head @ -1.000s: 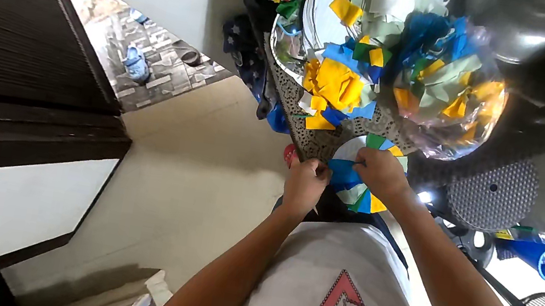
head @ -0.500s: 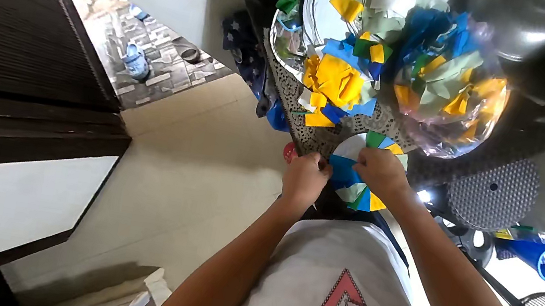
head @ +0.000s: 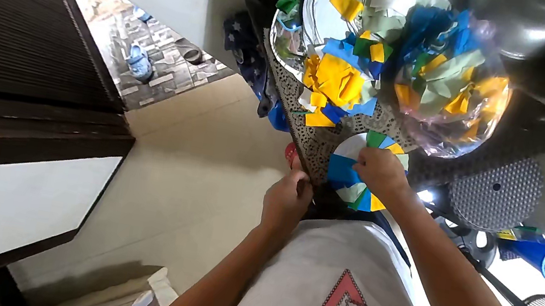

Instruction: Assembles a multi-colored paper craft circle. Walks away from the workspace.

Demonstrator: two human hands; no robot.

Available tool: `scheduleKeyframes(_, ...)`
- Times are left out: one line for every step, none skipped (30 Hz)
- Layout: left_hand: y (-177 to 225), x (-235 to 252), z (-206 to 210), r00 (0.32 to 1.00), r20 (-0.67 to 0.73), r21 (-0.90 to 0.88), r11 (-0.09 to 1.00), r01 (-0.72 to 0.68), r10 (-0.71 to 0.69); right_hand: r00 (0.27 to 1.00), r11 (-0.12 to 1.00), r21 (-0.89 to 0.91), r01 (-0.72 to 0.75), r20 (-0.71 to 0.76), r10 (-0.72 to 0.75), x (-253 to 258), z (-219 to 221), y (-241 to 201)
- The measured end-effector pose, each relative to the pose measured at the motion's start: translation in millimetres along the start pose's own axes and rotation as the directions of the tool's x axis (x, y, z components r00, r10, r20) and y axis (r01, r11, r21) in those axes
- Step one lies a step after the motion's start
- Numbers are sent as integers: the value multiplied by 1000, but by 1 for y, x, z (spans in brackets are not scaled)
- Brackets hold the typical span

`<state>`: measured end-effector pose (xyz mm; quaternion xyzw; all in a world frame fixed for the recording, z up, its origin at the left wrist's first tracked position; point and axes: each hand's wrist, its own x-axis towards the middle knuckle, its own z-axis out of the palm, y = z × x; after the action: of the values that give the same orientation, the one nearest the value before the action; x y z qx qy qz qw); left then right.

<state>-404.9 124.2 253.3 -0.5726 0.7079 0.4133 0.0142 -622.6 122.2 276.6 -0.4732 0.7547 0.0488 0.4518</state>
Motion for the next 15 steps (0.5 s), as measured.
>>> scheduleKeyframes(-1, -3, 1, 998, -19, 14, 999, -51, 52, 1000, 1000, 1, 0, 0, 0, 0, 0, 0)
scheduleKeyframes(-1, -5, 3, 993, -37, 31, 993, -110, 111, 1000, 1000, 1, -1, 3, 1, 0, -1, 0)
scheduleKeyframes(-1, -6, 5, 984, -58, 53, 985, -165, 168, 1000, 1000, -3, 0, 4, 0, 0, -1, -1)
scheduleKeyframes(-2, -6, 8, 969, -89, 75, 972, -222, 229, 1000, 1000, -7, 0, 3, 0, -1, -1, -1)
scheduleKeyframes(-3, -6, 11, 952, -111, 101, 956, -277, 287, 1000, 1000, -10, 0, 0, 0, -1, -1, -2)
scheduleKeyframes(-3, -5, 13, 935, -121, 124, 939, -320, 335, 1000, 1000, -9, -1, -2, 1, -1, 0, -2)
scheduleKeyframes(-4, -4, 16, 916, -121, 147, 920, -363, 381, 1000, 1000, -9, 0, 0, 0, -1, -1, -2)
scheduleKeyframes(-5, -3, 18, 899, -113, 166, 900, -403, 424, 1000, 1000, -8, 6, 5, -6, -1, -1, -2)
scheduleKeyframes(-5, -2, 20, 880, -96, 190, 876, -443, 466, 1000, 1000, -16, 7, 23, -6, 0, -3, -2)
scheduleKeyframes(-4, -1, 22, 857, -81, 216, 848, -484, 510, 999, 1000, -23, 7, 32, -6, 0, -3, -3)
scheduleKeyframes(-3, 1, 23, 836, -67, 240, 822, -516, 544, 999, 1000, -25, 7, 31, -6, 0, -3, -3)
scheduleKeyframes(-2, 2, 24, 827, -46, 260, 806, -532, 561, 1000, 1000, -27, 7, 29, -6, 0, -3, -4)
scheduleKeyframes(-1, 3, 25, 827, -19, 273, 799, -536, 562, 1000, 999, -32, 5, 29, -4, 0, -3, -4)
scheduleKeyframes(0, 5, 25, 834, 9, 284, 798, -531, 552, 1000, 999, -37, 0, 31, 1, 0, -3, -5)
scheduleKeyframes(0, 6, 25, 842, 32, 297, 799, -523, 539, 999, 999, -43, -5, 31, 6, 0, -3, -5)
